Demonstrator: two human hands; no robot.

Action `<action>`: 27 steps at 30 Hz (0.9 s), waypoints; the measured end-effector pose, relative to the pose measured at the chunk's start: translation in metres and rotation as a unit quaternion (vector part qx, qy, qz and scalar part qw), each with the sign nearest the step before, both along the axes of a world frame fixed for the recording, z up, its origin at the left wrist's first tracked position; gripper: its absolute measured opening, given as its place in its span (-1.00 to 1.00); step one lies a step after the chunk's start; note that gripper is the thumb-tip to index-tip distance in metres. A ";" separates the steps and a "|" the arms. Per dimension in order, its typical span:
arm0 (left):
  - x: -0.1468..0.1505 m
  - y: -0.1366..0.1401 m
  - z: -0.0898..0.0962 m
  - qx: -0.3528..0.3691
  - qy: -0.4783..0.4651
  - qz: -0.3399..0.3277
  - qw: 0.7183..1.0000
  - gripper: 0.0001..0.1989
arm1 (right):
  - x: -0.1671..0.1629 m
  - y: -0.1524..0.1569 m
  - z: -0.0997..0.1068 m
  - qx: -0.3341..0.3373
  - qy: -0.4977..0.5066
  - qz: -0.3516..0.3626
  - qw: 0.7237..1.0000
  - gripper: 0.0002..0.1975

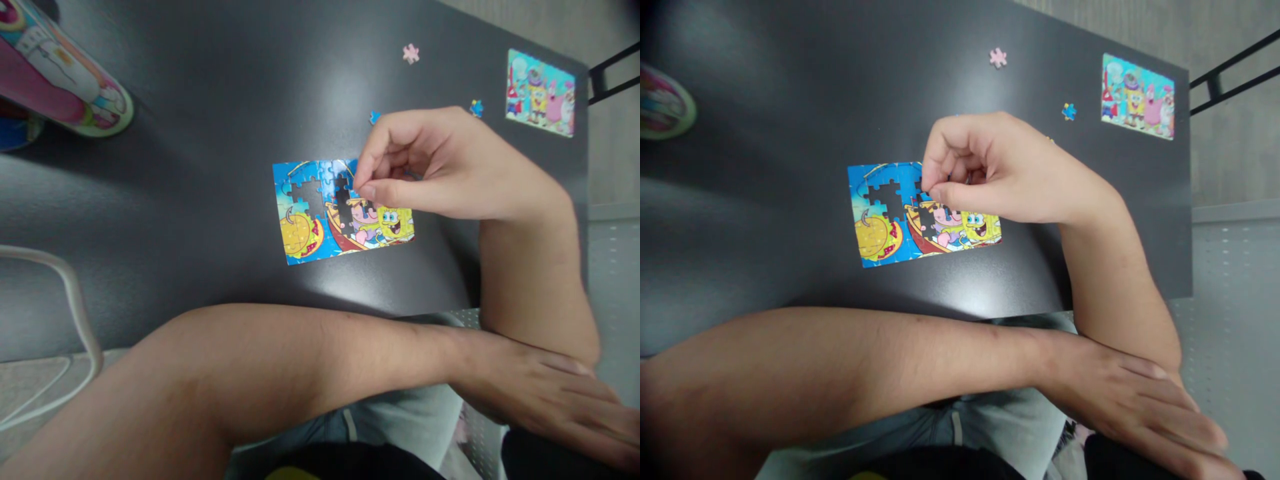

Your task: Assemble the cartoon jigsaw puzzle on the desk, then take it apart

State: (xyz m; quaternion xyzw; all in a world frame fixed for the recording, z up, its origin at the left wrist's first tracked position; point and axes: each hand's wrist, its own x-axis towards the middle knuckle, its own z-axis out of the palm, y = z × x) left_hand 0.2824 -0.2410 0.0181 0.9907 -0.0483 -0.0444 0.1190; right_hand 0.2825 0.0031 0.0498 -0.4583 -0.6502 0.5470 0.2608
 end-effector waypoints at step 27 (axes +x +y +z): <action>-0.037 0.059 -0.013 -0.056 -0.227 -0.247 0.940 0.00 | 0.011 0.004 0.003 -0.011 -0.015 0.063 0.998 -0.68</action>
